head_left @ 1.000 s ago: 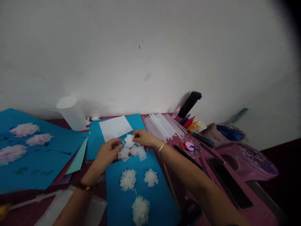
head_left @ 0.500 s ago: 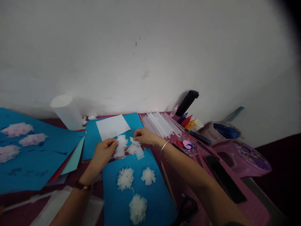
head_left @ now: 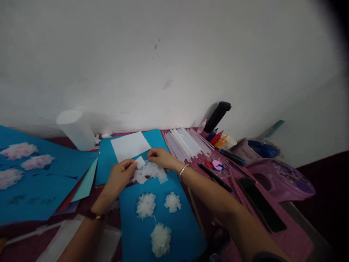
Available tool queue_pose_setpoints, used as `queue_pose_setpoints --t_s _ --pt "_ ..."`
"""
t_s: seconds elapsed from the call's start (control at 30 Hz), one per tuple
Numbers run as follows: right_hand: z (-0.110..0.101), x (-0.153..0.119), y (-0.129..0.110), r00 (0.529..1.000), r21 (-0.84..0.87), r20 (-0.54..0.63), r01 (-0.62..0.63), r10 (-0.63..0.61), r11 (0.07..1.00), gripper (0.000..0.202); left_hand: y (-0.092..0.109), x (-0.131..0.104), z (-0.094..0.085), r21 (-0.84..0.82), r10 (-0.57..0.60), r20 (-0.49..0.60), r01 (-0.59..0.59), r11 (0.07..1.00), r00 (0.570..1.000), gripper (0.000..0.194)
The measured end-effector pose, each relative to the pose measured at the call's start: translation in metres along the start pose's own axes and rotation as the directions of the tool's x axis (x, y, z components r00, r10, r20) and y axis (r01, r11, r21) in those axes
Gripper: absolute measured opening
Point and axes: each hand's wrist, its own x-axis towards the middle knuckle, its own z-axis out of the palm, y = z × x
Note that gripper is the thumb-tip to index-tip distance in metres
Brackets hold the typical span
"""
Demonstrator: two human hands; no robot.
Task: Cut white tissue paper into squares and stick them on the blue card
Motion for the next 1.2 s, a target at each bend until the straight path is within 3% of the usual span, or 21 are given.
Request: queue_pose_setpoints --t_s 0.27,0.43,0.63,0.77,0.93,1.07,1.2 --pt "0.007 -0.011 0.005 0.996 -0.214 0.036 0.090 -0.084 0.973 0.033 0.003 0.000 -0.012 0.102 -0.006 -0.054 0.011 0.995 0.999 0.029" --pt "0.012 -0.007 0.004 0.996 -0.261 0.039 0.090 -0.082 0.961 0.013 -0.001 0.000 -0.012 0.072 -0.021 -0.024 0.022 0.997 0.999 0.030" --pt "-0.001 -0.008 0.009 1.000 -0.249 -0.005 0.006 -0.008 0.969 0.013 -0.002 -0.001 -0.011 -0.069 -0.096 0.095 0.103 0.992 0.991 0.041" --pt "-0.001 -0.017 0.006 0.999 -0.285 -0.052 -0.004 -0.011 0.958 0.025 0.000 -0.002 -0.011 -0.149 -0.146 0.041 0.151 0.977 0.988 0.043" --pt "0.020 -0.026 -0.015 0.992 -0.285 0.015 0.128 -0.129 0.950 0.047 -0.007 0.001 -0.011 -0.097 -0.107 0.024 0.108 0.989 0.994 0.036" --pt "0.032 -0.019 -0.021 0.992 -0.241 0.001 0.122 -0.126 0.963 0.020 -0.016 0.007 -0.008 -0.111 -0.095 0.030 0.098 0.989 0.995 0.031" --pt "0.023 -0.009 -0.010 0.998 -0.111 -0.023 0.063 -0.066 0.992 0.007 -0.016 0.009 -0.007 -0.131 -0.096 0.056 0.102 0.986 0.994 0.029"
